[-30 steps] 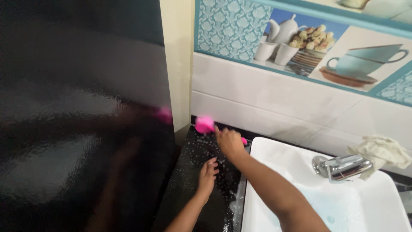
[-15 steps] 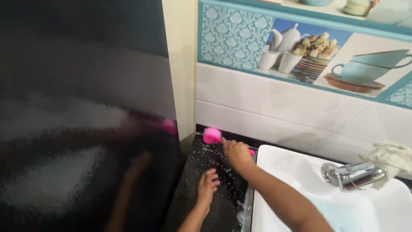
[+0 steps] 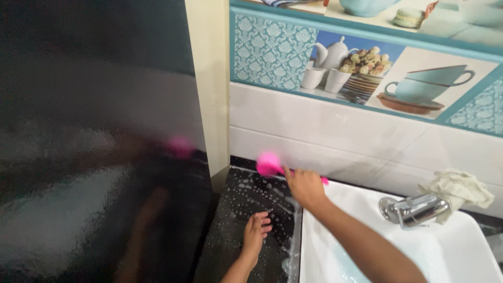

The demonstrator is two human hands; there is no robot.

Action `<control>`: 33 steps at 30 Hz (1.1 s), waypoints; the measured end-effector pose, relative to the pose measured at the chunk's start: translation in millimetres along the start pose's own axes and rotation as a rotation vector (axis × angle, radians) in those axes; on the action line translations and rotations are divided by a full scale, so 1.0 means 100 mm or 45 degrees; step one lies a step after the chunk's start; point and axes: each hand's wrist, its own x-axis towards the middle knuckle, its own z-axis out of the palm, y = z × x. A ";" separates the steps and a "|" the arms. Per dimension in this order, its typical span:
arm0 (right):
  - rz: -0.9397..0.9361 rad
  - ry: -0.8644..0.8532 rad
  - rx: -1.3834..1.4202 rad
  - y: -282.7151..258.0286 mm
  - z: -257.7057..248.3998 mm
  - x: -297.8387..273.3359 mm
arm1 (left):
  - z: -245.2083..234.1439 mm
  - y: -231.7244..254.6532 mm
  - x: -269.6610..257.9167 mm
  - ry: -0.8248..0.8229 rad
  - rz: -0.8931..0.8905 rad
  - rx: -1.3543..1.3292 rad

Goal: The person uses a pink scrubbing brush to clean a white sink and the surrounding black countertop. They scrub the sink basin, faucet, and countertop, then rinse the brush under running water.

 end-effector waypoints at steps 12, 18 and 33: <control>0.029 -0.140 -0.193 0.33 -0.22 0.07 | 0.02 0.03 -0.05 0.045 0.066 -0.053; -0.043 -0.234 -0.213 0.23 0.09 0.09 | -0.01 -0.16 -0.07 0.006 -0.008 -0.029; -0.070 -0.434 -0.206 0.80 0.53 -0.15 | 0.63 0.01 -0.11 -0.258 0.026 0.073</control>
